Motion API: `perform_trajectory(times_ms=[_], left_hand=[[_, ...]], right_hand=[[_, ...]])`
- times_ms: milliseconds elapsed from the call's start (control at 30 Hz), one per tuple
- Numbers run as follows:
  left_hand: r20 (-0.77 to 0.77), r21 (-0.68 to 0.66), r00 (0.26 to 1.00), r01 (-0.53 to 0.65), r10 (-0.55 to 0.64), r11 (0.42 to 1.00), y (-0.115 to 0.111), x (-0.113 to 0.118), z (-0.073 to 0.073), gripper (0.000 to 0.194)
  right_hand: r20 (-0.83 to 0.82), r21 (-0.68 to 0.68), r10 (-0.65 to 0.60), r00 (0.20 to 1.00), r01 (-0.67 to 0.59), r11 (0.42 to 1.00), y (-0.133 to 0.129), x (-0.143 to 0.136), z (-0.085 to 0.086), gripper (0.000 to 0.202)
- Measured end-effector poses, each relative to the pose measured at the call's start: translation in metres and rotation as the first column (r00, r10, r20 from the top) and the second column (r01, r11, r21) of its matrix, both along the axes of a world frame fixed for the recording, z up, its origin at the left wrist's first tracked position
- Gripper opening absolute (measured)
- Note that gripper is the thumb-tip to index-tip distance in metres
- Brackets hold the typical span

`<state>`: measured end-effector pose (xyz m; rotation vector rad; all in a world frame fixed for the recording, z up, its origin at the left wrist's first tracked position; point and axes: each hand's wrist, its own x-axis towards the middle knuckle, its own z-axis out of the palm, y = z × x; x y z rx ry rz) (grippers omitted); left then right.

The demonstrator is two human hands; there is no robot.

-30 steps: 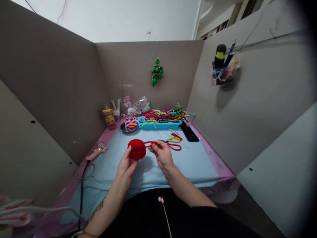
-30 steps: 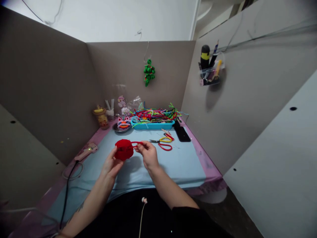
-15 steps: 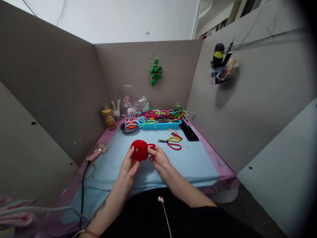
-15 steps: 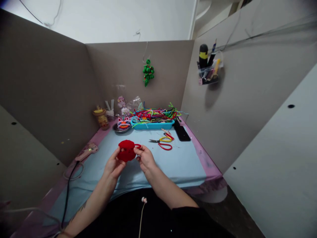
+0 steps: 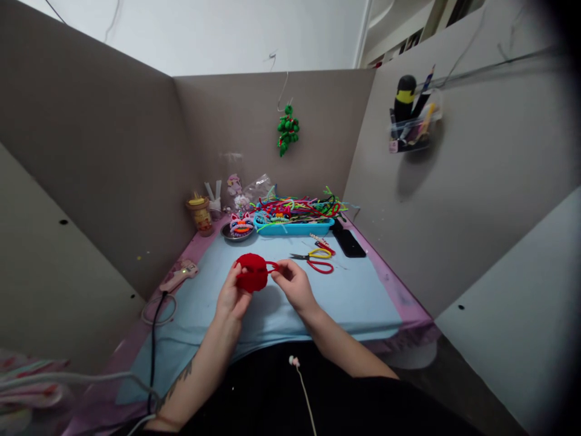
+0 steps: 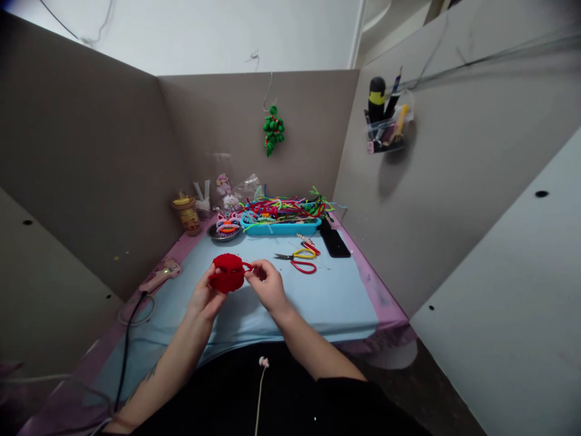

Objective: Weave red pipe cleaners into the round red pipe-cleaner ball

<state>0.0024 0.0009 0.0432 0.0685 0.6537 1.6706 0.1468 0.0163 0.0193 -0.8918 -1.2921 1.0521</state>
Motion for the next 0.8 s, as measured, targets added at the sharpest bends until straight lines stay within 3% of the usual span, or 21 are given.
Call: perform_trajectory(times_ms=[267,467,600,700,800], left_hand=[[0.013,0.059,1.0,0.025,-0.025,0.998,-0.007,0.009,0.006,0.026],[-0.112,0.099,0.993,0.051,-0.04,0.994,-0.002,0.011,-0.007,0.031],[-0.248,0.128,0.962,-0.084,0.114,0.988,0.0,0.006,-0.011,0.043],[-0.35,0.183,0.896,-0.221,0.273,0.958,-0.002,0.005,-0.008,0.052],[-0.446,0.242,0.829,-0.251,0.337,0.937,-0.006,0.008,-0.009,0.06]], right_hand=[[-0.059,0.044,0.002,0.998,0.0,0.999,-0.004,-0.005,-0.004,0.016],[0.179,0.275,-0.222,0.958,0.168,0.947,-0.003,-0.008,-0.004,0.003],[0.252,0.298,-0.269,0.93,0.19,0.936,-0.005,-0.009,-0.008,0.016],[0.21,0.443,-0.362,0.908,0.241,0.864,-0.013,-0.01,-0.007,0.029],[0.288,0.557,-0.31,0.906,0.105,0.824,-0.021,-0.014,0.002,0.022]])
